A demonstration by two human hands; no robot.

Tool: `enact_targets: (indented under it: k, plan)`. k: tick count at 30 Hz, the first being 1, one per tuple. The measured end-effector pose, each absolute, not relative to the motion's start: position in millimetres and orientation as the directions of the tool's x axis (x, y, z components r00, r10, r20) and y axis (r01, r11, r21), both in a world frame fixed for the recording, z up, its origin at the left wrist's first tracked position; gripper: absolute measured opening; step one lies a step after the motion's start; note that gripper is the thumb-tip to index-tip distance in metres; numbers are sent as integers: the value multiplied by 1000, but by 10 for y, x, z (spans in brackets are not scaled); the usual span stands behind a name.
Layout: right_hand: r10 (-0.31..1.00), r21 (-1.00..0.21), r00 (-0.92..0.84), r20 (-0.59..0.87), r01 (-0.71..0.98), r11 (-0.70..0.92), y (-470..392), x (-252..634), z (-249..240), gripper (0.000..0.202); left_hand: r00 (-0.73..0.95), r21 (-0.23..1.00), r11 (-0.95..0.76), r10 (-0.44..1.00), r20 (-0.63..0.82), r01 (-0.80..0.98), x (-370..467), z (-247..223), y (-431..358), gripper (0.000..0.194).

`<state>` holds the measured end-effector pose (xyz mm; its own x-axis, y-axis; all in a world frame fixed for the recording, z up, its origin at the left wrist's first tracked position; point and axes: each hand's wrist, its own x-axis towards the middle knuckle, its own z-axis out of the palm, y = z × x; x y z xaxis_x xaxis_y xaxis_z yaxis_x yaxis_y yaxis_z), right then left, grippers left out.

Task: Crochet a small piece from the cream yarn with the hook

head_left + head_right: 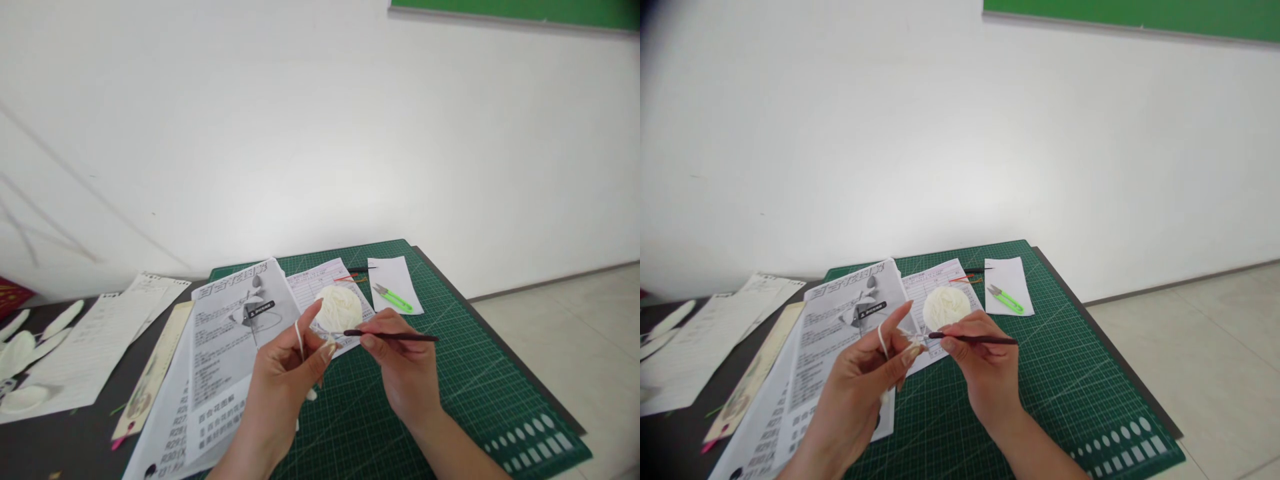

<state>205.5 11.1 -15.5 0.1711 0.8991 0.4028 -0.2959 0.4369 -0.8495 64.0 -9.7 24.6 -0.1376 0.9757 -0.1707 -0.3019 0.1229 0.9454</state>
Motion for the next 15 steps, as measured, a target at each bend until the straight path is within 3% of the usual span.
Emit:
enact_targets:
  k: [4,7,9,12,15]
  plan:
    - [774,-776,132,620,-46,629,52,2065,-127,27,-123,946,126,978,-169,-300,643,241,-100,47]
    - [561,-547,-9,828,207,811,-6,2088,-123,39,-115,938,132,978,-176,-319,658,244,-124,50]
    - [469,-433,-87,879,262,862,-27,2092,-130,45,-98,912,160,973,-211,-378,657,252,-135,52]
    - [560,-555,6,829,141,820,-18,2062,-145,41,-34,847,218,963,-267,-485,627,260,-130,55]
    - [786,-763,105,609,-194,617,24,2012,-173,23,45,799,275,953,-298,-534,580,257,-105,57]
